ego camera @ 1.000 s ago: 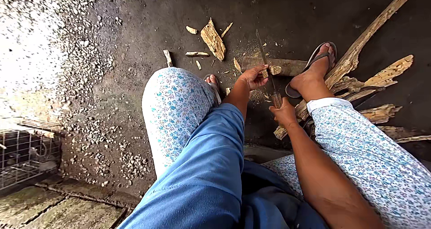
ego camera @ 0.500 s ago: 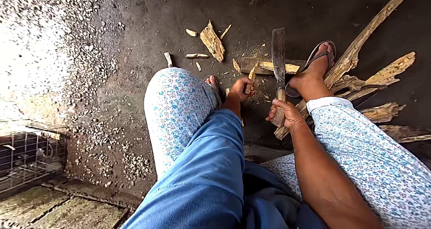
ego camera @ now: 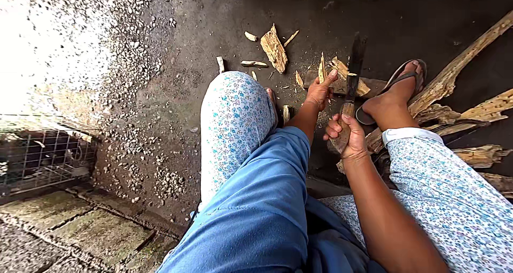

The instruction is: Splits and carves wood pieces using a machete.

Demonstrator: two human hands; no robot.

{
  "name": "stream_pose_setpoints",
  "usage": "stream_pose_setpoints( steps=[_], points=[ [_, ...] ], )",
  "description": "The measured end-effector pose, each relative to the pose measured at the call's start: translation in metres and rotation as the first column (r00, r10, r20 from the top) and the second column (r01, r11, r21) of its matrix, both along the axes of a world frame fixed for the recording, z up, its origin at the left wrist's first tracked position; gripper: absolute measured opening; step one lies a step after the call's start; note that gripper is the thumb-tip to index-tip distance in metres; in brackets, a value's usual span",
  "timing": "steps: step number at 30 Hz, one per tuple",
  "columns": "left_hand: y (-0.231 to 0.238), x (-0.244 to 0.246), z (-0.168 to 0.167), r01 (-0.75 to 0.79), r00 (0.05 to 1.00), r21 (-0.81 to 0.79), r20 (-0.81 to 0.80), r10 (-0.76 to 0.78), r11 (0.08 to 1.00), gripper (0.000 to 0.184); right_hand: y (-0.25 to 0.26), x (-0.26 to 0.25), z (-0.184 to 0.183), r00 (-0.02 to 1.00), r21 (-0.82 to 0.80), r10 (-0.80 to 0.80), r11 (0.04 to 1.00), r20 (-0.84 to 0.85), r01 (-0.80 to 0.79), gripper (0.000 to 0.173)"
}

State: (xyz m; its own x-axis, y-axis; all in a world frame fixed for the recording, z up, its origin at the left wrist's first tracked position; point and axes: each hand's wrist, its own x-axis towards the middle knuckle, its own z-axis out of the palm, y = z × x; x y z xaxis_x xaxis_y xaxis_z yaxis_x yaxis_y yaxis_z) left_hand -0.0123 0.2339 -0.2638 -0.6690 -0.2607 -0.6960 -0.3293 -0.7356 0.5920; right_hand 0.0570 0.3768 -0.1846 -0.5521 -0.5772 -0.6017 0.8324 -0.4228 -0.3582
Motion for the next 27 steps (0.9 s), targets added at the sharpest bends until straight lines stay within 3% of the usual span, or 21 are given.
stream_pose_setpoints(
  steps=[3,7,10,13,15,17,19,21,22,24,26,27],
  points=[
    [-0.008,0.002,0.006,-0.093,0.994,0.038,-0.048,0.095,0.995,0.048,-0.018,0.012,0.010,0.996,-0.050,0.044,0.998,0.074,-0.040,0.040],
    [-0.016,0.008,0.004,-0.126,0.992,-0.045,-0.004,0.126,0.991,0.048,-0.035,0.018,0.016,0.993,0.183,0.071,0.979,0.092,-0.087,0.036],
    [-0.022,0.020,-0.008,-0.162,0.961,-0.184,0.196,0.197,0.969,0.053,-0.034,0.010,0.004,0.998,0.354,-0.051,0.935,0.042,0.032,0.024],
    [-0.048,0.046,-0.017,-0.196,0.860,-0.292,0.407,0.307,0.936,0.065,-0.015,-0.009,-0.006,0.989,0.460,-0.148,0.877,-0.021,0.141,0.020],
    [-0.072,0.056,-0.024,-0.310,0.792,-0.359,0.415,0.448,0.880,0.081,-0.007,-0.012,-0.004,0.986,0.501,-0.166,0.851,-0.023,0.155,0.024],
    [-0.099,0.055,-0.027,-0.432,0.715,-0.404,0.390,0.579,0.806,0.077,-0.006,-0.008,-0.007,0.983,0.503,-0.184,0.849,-0.003,0.160,0.027],
    [-0.129,0.049,-0.019,-0.579,0.646,-0.382,0.324,0.691,0.721,0.072,-0.009,-0.001,-0.012,0.980,0.493,-0.195,0.856,0.027,0.157,0.027],
    [-0.156,0.041,-0.009,-0.684,0.602,-0.308,0.274,0.750,0.662,0.079,-0.011,0.002,-0.015,0.979,0.501,-0.198,0.854,0.055,0.145,0.027],
    [-0.164,0.038,-0.003,-0.674,0.617,-0.284,0.292,0.731,0.682,0.084,-0.012,0.000,-0.016,0.978,0.512,-0.197,0.848,0.066,0.136,0.026],
    [-0.163,0.041,-0.002,-0.504,0.703,-0.332,0.378,0.602,0.797,0.080,-0.012,-0.002,-0.019,0.978,0.543,-0.194,0.831,0.076,0.122,0.025],
    [-0.147,0.055,-0.016,-0.153,0.842,-0.390,0.430,0.326,0.908,0.062,-0.011,-0.005,-0.025,0.983,0.590,-0.166,0.803,0.080,0.088,0.022],
    [-0.135,0.062,-0.023,0.076,0.872,-0.408,0.469,0.137,0.910,0.051,-0.009,-0.005,-0.028,0.987,0.618,-0.139,0.784,0.085,0.057,0.020]
  ],
)
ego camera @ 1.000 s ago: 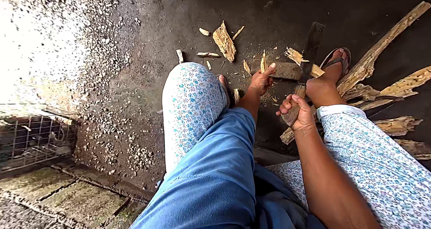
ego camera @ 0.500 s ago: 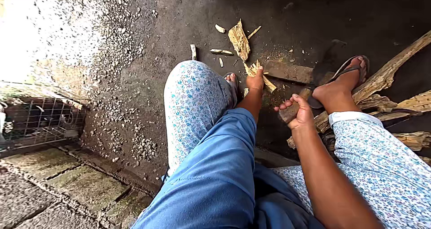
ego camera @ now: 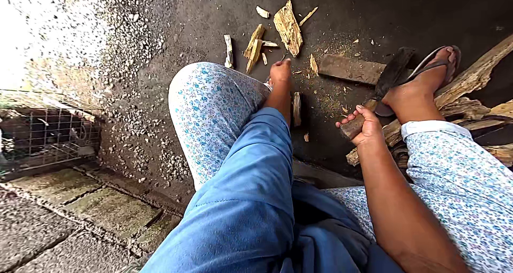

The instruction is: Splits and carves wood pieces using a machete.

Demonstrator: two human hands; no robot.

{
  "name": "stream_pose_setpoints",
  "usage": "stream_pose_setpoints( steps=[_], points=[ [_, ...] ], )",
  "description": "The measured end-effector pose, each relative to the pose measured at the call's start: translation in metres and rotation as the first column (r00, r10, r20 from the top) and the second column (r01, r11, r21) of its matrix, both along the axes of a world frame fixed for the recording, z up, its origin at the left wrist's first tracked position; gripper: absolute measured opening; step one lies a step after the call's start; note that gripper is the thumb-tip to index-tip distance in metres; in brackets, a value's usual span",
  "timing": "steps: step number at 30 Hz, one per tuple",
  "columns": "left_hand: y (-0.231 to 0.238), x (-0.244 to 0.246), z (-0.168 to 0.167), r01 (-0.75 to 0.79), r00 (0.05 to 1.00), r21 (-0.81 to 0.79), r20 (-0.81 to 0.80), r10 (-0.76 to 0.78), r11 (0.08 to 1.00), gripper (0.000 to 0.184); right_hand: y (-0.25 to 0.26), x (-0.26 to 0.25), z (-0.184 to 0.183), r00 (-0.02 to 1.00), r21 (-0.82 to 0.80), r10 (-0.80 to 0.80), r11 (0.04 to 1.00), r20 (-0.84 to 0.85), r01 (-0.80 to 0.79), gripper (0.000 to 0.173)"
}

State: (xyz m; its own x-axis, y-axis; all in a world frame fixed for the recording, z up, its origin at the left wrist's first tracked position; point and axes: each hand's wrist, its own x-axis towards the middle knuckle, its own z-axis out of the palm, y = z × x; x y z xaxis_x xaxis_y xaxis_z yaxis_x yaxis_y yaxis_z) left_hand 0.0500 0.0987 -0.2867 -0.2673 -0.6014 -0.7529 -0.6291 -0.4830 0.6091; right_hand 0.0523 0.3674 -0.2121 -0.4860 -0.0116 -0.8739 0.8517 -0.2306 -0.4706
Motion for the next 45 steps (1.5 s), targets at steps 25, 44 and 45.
stream_pose_setpoints(
  steps=[25,44,45],
  points=[
    [0.100,-0.005,0.002,0.547,0.818,-0.010,0.216,-0.533,0.837,0.076,0.026,0.007,-0.034,0.969,0.274,0.234,0.930,0.074,-0.245,0.035],
    [0.110,-0.084,0.025,0.577,0.631,-0.370,-0.363,-0.685,0.728,0.060,0.035,0.004,-0.040,0.907,0.404,0.413,0.818,0.083,-0.409,0.049],
    [0.108,-0.085,0.024,0.525,0.673,-0.292,-0.433,-0.600,0.800,0.062,0.035,0.004,-0.041,0.904,0.408,0.420,0.813,0.083,-0.415,0.051]
  ],
)
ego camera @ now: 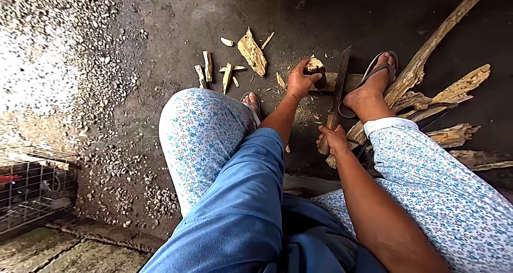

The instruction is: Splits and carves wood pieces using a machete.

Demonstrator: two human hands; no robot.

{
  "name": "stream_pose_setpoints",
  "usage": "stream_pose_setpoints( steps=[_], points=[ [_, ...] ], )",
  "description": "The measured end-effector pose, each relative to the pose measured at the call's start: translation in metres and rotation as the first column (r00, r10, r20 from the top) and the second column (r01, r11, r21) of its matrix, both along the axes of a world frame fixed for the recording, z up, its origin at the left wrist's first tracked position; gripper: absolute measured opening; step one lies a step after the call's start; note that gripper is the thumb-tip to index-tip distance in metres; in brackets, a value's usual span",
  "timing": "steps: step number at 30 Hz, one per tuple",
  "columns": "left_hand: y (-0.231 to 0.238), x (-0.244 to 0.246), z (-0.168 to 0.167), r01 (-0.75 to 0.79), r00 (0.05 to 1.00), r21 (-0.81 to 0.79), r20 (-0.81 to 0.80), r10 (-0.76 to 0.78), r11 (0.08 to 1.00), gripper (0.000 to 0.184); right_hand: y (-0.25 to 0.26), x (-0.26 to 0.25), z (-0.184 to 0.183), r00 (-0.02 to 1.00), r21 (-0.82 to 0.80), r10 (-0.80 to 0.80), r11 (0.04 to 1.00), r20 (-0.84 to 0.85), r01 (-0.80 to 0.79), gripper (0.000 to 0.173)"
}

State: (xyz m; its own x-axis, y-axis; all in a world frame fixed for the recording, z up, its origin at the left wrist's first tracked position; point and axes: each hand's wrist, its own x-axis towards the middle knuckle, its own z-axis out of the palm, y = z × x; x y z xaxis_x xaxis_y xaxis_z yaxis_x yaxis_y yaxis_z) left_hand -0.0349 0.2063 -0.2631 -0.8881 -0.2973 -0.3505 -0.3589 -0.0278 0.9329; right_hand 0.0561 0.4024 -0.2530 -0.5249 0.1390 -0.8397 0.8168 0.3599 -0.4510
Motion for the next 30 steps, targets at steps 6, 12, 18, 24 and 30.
stream_pose_setpoints(
  steps=[6,12,18,24,30],
  points=[
    [-0.013,0.006,0.009,-0.414,0.908,0.665,0.253,0.334,0.622,0.034,0.000,0.000,-0.001,1.000,0.001,0.008,1.000,0.008,-0.008,0.051],
    [-0.009,0.005,0.016,-0.569,0.809,0.778,0.471,0.351,0.266,0.045,-0.002,0.000,0.002,1.000,0.000,0.011,1.000,0.013,-0.011,0.051],
    [-0.003,0.000,0.016,-0.560,0.828,0.741,0.510,0.231,0.371,0.049,0.000,0.000,0.000,1.000,0.006,0.027,1.000,-0.006,-0.027,0.048],
    [-0.008,-0.011,0.012,-0.333,0.941,0.447,0.108,0.320,0.830,0.061,0.003,0.001,-0.006,0.999,0.020,0.047,0.999,-0.009,-0.046,0.049],
    [0.001,0.003,-0.008,0.000,0.998,-0.150,0.063,0.009,0.989,0.065,0.001,0.001,-0.006,0.997,0.048,0.076,0.996,-0.034,-0.074,0.054]
  ],
)
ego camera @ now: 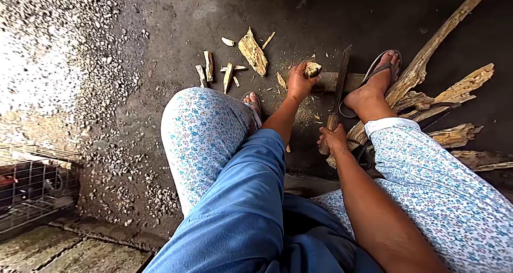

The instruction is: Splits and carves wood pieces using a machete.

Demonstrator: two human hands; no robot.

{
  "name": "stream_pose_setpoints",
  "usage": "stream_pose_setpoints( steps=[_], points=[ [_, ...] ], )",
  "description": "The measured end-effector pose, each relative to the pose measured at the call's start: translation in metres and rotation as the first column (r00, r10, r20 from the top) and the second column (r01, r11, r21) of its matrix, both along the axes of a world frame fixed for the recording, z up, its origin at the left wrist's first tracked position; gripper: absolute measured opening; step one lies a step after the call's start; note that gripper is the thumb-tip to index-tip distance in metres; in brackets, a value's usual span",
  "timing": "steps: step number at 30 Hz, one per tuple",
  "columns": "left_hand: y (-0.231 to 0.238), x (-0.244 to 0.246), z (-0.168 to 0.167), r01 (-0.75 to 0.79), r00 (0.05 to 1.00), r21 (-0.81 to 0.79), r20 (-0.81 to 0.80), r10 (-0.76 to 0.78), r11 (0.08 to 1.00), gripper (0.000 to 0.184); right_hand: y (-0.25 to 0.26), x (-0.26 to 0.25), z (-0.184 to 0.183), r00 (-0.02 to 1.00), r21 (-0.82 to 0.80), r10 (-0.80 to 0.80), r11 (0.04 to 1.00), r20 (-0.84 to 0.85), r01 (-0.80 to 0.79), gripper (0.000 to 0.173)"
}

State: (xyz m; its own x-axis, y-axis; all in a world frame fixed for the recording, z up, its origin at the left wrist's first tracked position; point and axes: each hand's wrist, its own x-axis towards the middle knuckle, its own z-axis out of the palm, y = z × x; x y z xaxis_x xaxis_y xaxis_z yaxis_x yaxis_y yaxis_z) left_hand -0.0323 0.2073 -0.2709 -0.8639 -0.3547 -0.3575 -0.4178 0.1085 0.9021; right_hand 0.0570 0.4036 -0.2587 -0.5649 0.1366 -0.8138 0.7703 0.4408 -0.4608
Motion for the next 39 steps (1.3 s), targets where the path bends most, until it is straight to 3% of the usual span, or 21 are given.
stream_pose_setpoints(
  steps=[8,10,13,17,22,29,35,39],
  points=[
    [0.010,0.008,0.004,0.177,0.983,-0.086,0.063,-0.172,0.980,0.075,0.004,-0.001,-0.001,1.000,0.027,0.012,1.000,-0.012,-0.012,0.047],
    [0.010,0.011,0.002,0.220,0.974,-0.124,0.078,-0.212,0.968,0.072,0.001,-0.002,0.005,0.996,0.105,0.047,0.994,-0.079,-0.039,0.042],
    [0.012,0.010,0.005,0.251,0.968,-0.218,0.038,-0.249,0.943,0.064,-0.003,-0.006,0.029,0.966,0.097,0.092,0.993,-0.241,-0.071,0.043],
    [0.017,-0.006,0.013,0.198,0.975,-0.278,-0.038,-0.217,0.940,0.064,-0.009,-0.016,0.060,0.852,0.107,0.208,0.978,-0.481,-0.178,0.043],
    [0.007,-0.009,0.000,0.313,0.949,-0.195,0.113,-0.296,0.930,0.068,-0.013,-0.015,0.065,0.734,0.160,0.286,0.958,-0.616,-0.239,0.044],
    [0.016,-0.010,-0.003,0.314,0.950,-0.250,0.073,-0.305,0.916,0.063,-0.009,-0.012,0.058,0.705,0.172,0.307,0.951,-0.639,-0.257,0.044],
    [-0.011,-0.026,0.005,0.299,0.953,0.001,0.054,-0.298,0.954,0.064,-0.007,-0.020,0.060,0.763,0.075,0.222,0.972,-0.608,-0.223,0.041],
    [-0.024,-0.034,0.006,0.314,0.947,0.110,0.027,-0.319,0.943,0.058,-0.010,-0.020,0.060,0.857,0.124,0.272,0.962,-0.438,-0.242,0.041]
  ],
)
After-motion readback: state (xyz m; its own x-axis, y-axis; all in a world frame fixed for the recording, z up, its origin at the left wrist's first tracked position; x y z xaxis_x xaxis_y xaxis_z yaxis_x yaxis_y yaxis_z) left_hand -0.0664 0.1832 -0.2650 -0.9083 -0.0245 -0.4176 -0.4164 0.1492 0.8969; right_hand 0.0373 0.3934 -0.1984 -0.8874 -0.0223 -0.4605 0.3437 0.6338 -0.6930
